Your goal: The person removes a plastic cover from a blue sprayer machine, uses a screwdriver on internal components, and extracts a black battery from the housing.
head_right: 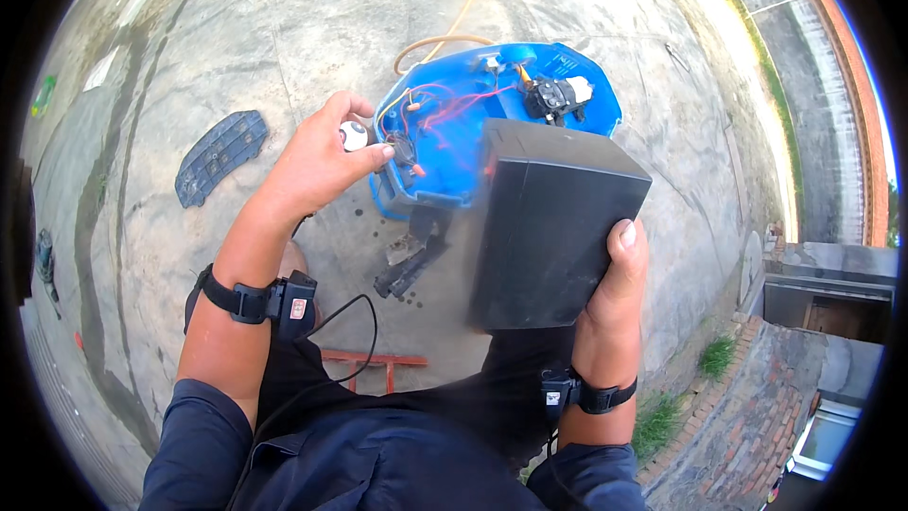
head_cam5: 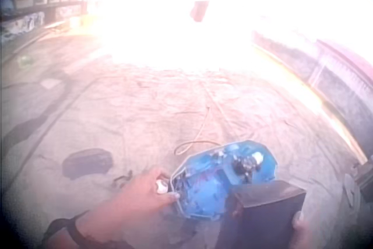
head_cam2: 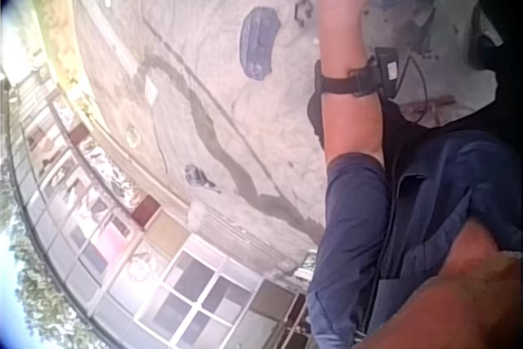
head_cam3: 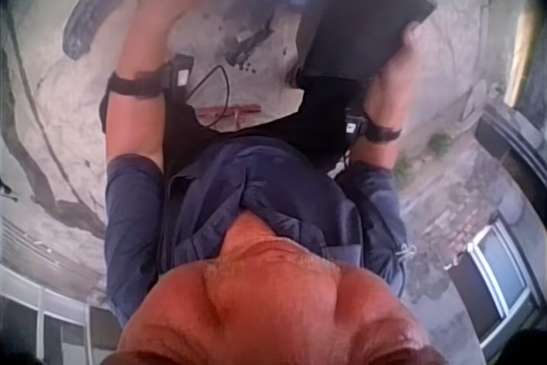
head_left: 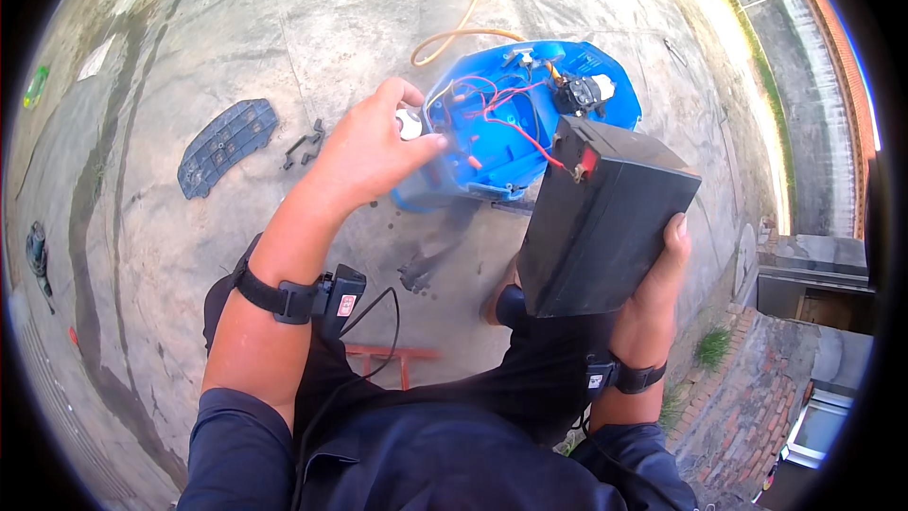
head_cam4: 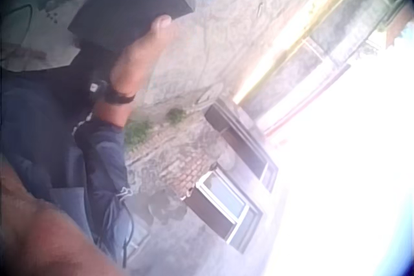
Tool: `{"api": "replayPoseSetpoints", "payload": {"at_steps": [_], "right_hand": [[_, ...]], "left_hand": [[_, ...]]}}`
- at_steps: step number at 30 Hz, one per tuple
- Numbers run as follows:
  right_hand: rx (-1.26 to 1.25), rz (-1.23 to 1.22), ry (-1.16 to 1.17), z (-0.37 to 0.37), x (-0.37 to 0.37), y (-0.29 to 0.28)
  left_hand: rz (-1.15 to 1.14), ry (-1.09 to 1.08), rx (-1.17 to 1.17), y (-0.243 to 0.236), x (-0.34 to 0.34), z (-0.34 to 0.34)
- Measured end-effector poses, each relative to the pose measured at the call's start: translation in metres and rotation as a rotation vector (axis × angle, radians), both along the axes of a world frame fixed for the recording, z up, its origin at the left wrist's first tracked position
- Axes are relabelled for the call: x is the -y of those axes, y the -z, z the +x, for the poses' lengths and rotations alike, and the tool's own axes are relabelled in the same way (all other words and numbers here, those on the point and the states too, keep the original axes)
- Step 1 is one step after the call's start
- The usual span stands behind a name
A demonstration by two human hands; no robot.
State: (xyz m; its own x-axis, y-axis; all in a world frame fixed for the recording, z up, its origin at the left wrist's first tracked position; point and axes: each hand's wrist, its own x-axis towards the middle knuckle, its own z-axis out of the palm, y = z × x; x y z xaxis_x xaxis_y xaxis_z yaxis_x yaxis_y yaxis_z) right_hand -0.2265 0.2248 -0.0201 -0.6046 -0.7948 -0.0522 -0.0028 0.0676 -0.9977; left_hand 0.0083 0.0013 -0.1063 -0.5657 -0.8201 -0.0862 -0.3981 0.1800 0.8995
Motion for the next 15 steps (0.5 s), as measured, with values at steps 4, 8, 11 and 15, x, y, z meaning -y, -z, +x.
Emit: {"api": "replayPoseSetpoints", "payload": {"at_steps": [4,8,11,15], "right_hand": [[0.116,0.084,-0.002,0.028,-0.01,0.007],[0.172,0.089,-0.057,0.035,-0.021,0.026],[0.2,0.075,-0.084,0.034,-0.029,0.043],[0.289,0.071,-0.053,0.04,-0.035,0.056]], "left_hand": [[-0.009,0.0,0.028,-0.002,-0.001,0.0],[-0.022,0.0,0.018,0.0,-0.001,0.001],[-0.011,-0.004,-0.029,0.001,-0.001,0.001],[0.018,0.0,-0.05,0.003,-0.001,0.0]]}}
